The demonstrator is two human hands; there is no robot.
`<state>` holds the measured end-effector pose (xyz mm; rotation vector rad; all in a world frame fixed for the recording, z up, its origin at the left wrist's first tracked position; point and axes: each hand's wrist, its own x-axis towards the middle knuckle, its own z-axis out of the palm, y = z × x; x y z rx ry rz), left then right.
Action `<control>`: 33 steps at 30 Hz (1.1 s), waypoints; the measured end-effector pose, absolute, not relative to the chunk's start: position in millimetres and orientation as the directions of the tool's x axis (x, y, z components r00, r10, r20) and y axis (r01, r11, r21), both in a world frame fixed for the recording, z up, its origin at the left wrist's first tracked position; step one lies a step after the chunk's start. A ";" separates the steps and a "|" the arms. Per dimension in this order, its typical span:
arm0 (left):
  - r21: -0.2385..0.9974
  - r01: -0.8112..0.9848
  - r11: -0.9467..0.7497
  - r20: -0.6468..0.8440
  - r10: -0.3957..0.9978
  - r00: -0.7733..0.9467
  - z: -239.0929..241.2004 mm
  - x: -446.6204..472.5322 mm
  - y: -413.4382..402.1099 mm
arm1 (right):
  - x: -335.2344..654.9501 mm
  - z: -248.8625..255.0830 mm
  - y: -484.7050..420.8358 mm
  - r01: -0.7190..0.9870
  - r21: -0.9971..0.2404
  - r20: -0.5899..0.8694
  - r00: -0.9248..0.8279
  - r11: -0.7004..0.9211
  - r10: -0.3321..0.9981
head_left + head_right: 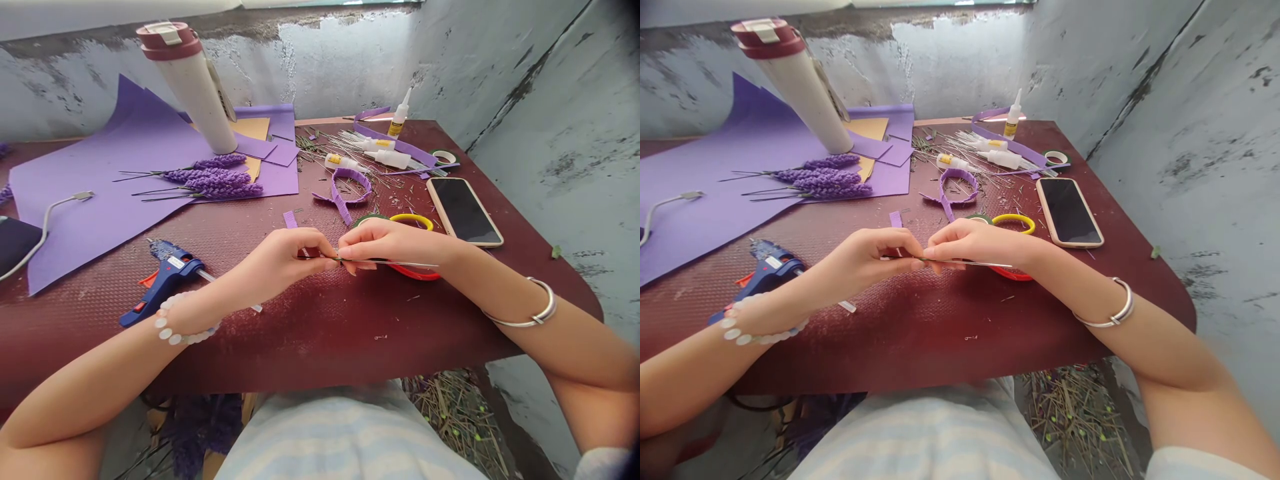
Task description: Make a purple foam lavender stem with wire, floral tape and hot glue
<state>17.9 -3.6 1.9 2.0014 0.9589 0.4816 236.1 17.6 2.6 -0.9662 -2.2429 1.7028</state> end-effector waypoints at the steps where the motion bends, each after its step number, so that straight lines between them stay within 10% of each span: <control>1: 0.826 0.442 -0.351 -0.003 0.780 0.625 1.8 17.8 -3.6 | 236.4 2.3 17.6 0.388 -0.911 -0.246 -0.780 0.136 0.576; 33: 0.841 0.404 -0.361 0.028 0.774 0.633 3.6 18.0 -4.4 | 236.0 5.3 16.2 0.329 -0.940 -0.226 -0.798 0.089 0.559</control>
